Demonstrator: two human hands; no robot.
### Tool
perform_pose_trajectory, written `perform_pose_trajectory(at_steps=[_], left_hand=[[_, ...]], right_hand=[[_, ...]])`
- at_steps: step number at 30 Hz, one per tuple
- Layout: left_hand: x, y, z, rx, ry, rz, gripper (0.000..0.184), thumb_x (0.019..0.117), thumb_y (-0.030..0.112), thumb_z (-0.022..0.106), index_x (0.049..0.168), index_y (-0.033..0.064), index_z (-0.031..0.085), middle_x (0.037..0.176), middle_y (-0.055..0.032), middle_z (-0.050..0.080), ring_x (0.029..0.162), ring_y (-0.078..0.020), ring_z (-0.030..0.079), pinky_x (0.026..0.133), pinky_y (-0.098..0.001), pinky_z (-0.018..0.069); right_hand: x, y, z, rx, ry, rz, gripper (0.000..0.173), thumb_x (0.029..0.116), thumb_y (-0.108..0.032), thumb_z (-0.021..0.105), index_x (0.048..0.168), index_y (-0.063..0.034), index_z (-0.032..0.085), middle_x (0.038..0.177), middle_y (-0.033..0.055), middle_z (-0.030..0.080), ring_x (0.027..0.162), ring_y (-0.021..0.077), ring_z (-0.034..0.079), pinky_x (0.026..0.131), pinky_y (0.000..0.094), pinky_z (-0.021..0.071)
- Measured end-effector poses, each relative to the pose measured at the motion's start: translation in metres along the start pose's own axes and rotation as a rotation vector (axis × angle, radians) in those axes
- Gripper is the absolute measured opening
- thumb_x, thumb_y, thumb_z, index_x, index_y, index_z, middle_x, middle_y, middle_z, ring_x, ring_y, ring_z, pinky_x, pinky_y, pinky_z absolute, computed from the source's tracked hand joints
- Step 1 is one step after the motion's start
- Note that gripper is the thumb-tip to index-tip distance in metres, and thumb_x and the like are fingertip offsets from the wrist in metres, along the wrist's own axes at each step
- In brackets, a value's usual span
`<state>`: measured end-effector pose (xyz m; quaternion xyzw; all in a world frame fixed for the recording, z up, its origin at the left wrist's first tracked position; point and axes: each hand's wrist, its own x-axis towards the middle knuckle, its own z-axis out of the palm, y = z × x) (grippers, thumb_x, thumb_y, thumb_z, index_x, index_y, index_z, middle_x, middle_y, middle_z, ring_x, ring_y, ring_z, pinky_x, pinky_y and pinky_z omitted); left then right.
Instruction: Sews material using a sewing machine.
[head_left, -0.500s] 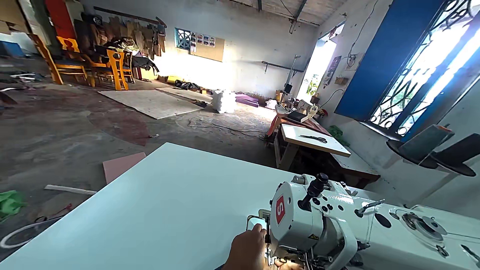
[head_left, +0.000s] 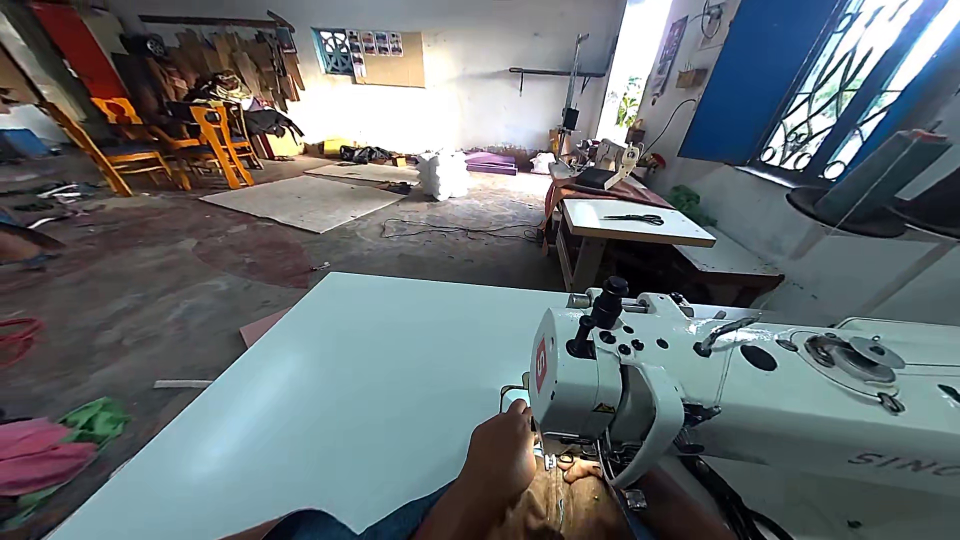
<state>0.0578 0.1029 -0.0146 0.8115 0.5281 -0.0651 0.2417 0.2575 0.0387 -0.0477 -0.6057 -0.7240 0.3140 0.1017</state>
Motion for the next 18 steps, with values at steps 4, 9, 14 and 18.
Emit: perform_pose_trajectory(at_steps=[4,9,14,18], left_hand=[[0.001,0.001,0.001,0.010,0.005,-0.008,0.037,0.1019,0.015,0.050,0.134,0.0000,0.061,0.138,-0.0158,0.058,0.118,-0.0322,0.064,0.096,-0.0499,0.0519],[0.002,0.001,0.001,0.010,0.006,-0.017,0.037,0.1022,0.016,0.049,0.133,0.0003,0.062,0.140,-0.0153,0.058,0.118,-0.0324,0.064,0.097,-0.0499,0.0519],[0.002,0.001,0.004,0.000,0.043,-0.020,0.033,0.1028,0.015,0.047,0.127,0.0011,0.064,0.132,-0.0145,0.063,0.116,-0.0319,0.065,0.095,-0.0502,0.0519],[0.002,0.002,0.005,0.004,0.060,-0.022,0.033,0.1019,0.014,0.048,0.127,0.0012,0.064,0.131,-0.0151,0.064,0.116,-0.0321,0.066,0.094,-0.0501,0.0524]], right_hand=[[0.004,0.011,0.007,0.011,0.063,-0.049,0.024,0.1000,-0.009,0.054,0.103,0.0042,0.074,0.103,0.0230,0.072,0.102,0.0330,0.068,0.093,0.0504,0.0498],[0.004,0.008,0.004,0.000,0.017,-0.019,0.025,0.0993,-0.006,0.053,0.104,0.0080,0.072,0.105,0.0263,0.071,0.104,0.0373,0.067,0.094,0.0531,0.0494],[0.009,0.019,0.010,-0.026,0.040,-0.047,0.023,0.0973,-0.009,0.056,0.100,0.0062,0.073,0.103,0.0254,0.071,0.102,0.0378,0.068,0.090,0.0551,0.0502],[0.004,0.001,0.000,-0.039,-0.006,0.021,0.025,0.1000,-0.007,0.053,0.106,0.0088,0.072,0.109,0.0279,0.070,0.107,0.0395,0.066,0.096,0.0539,0.0471]])
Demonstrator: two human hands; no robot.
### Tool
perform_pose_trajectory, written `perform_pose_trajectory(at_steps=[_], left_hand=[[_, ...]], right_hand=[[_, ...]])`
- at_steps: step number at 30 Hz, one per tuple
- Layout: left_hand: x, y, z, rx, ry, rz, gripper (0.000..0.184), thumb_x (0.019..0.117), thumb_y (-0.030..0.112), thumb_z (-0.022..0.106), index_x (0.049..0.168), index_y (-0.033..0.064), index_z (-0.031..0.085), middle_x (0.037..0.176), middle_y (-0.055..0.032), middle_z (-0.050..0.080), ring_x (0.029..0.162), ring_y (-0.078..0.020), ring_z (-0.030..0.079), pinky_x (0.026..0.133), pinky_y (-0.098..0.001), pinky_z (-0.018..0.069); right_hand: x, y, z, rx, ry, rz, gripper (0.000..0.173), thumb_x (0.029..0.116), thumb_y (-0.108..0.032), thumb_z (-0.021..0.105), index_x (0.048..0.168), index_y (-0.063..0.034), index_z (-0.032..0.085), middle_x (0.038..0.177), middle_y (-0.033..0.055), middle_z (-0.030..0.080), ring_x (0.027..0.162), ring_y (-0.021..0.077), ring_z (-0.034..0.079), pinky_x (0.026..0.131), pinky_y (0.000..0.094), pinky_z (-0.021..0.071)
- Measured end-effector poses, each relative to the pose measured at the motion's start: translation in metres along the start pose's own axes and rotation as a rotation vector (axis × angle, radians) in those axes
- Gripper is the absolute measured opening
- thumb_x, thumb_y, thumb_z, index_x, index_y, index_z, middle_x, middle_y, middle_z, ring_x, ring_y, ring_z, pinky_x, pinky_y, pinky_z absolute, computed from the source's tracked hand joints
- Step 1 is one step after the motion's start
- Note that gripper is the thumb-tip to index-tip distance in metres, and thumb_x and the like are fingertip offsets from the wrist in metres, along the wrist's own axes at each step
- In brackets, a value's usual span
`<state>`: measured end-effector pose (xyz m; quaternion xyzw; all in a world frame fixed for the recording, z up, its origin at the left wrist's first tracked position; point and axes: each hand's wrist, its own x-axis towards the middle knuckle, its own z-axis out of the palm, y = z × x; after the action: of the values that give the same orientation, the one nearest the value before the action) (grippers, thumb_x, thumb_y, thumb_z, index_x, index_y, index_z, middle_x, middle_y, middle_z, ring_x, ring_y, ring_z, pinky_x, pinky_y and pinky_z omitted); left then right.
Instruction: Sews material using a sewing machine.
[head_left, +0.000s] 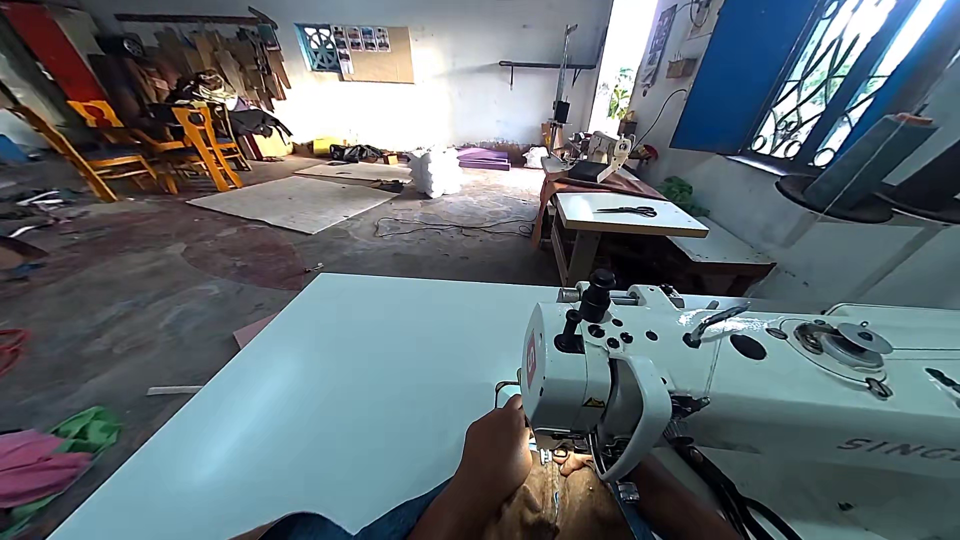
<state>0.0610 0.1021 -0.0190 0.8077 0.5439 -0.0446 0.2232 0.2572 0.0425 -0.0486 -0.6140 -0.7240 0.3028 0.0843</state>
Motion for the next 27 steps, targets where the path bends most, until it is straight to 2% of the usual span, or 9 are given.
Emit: perform_pose_trajectory(at_steps=[4,10,14,15,17,19,21,22,27], left_hand=[[0.001,-0.001,-0.001,0.009,-0.001,0.003,0.033,0.1023,0.014,0.049,0.129,0.0014,0.064,0.134,-0.0142,0.062,0.118,-0.0317,0.065,0.096,-0.0496,0.0519],[0.002,0.001,-0.002,0.003,0.004,-0.041,0.035,0.1012,0.012,0.051,0.133,0.0030,0.062,0.140,-0.0130,0.058,0.118,-0.0312,0.064,0.095,-0.0482,0.0535],[0.000,-0.004,-0.002,-0.051,0.068,0.006,0.036,0.1011,0.011,0.052,0.134,-0.0001,0.060,0.140,-0.0175,0.057,0.123,-0.0326,0.062,0.099,-0.0469,0.0519],[-0.001,-0.008,-0.002,-0.072,0.070,0.046,0.038,0.1005,0.010,0.052,0.136,-0.0016,0.058,0.142,-0.0190,0.055,0.127,-0.0342,0.059,0.103,-0.0494,0.0490],[-0.004,-0.012,-0.007,-0.109,-0.033,0.109,0.043,0.1006,0.013,0.053,0.141,-0.0030,0.053,0.150,-0.0200,0.048,0.140,-0.0371,0.044,0.109,-0.0593,0.0360],[-0.006,-0.014,-0.007,-0.128,-0.183,0.151,0.051,0.1036,0.031,0.052,0.143,-0.0013,0.053,0.163,-0.0150,0.035,0.156,-0.0320,0.021,0.120,-0.0627,0.0151],[-0.006,-0.014,-0.003,-0.072,-0.293,0.165,0.069,0.1038,0.051,0.049,0.150,0.0010,0.047,0.170,-0.0130,0.020,0.160,-0.0311,0.002,0.121,-0.0661,-0.0052],[-0.006,-0.014,-0.001,-0.040,-0.310,0.164,0.075,0.1025,0.057,0.048,0.153,0.0022,0.043,0.171,-0.0130,0.017,0.160,-0.0320,-0.001,0.118,-0.0691,-0.0106],[-0.002,-0.012,-0.004,0.028,-0.354,0.126,0.076,0.1008,0.062,0.049,0.154,0.0072,0.044,0.173,-0.0098,0.010,0.159,-0.0345,-0.007,0.111,-0.0769,-0.0153]], right_hand=[[-0.004,-0.010,-0.007,-0.028,-0.038,0.033,0.028,0.1026,-0.008,0.051,0.112,0.0085,0.071,0.115,0.0292,0.068,0.113,0.0412,0.064,0.100,0.0547,0.0449],[-0.001,-0.007,-0.005,-0.052,-0.045,0.063,0.027,0.1028,-0.009,0.051,0.112,0.0074,0.071,0.115,0.0280,0.068,0.114,0.0401,0.064,0.099,0.0536,0.0455],[0.001,-0.003,-0.002,-0.069,-0.021,0.031,0.029,0.1036,-0.010,0.049,0.112,0.0071,0.071,0.115,0.0281,0.068,0.113,0.0405,0.064,0.099,0.0544,0.0455],[0.002,0.000,0.000,-0.077,-0.004,0.011,0.030,0.1034,-0.010,0.048,0.111,0.0077,0.071,0.114,0.0286,0.069,0.112,0.0416,0.065,0.099,0.0558,0.0461],[0.002,0.003,0.002,-0.073,0.019,-0.021,0.030,0.1026,-0.008,0.048,0.111,0.0091,0.071,0.113,0.0297,0.069,0.111,0.0434,0.065,0.098,0.0572,0.0457],[0.002,0.002,0.000,-0.067,0.007,-0.019,0.030,0.1034,-0.009,0.048,0.112,0.0081,0.071,0.115,0.0292,0.069,0.114,0.0429,0.064,0.101,0.0557,0.0439],[-0.001,-0.006,-0.005,-0.050,-0.018,0.027,0.030,0.1042,-0.010,0.048,0.116,0.0066,0.070,0.119,0.0277,0.068,0.119,0.0401,0.062,0.104,0.0522,0.0424],[-0.002,-0.009,-0.007,-0.042,-0.033,0.055,0.030,0.1050,-0.011,0.048,0.118,0.0050,0.070,0.121,0.0260,0.068,0.120,0.0376,0.061,0.106,0.0500,0.0416],[0.000,-0.005,-0.004,-0.043,-0.010,0.045,0.030,0.1041,-0.010,0.048,0.118,0.0042,0.070,0.121,0.0255,0.068,0.119,0.0361,0.062,0.105,0.0486,0.0430]])
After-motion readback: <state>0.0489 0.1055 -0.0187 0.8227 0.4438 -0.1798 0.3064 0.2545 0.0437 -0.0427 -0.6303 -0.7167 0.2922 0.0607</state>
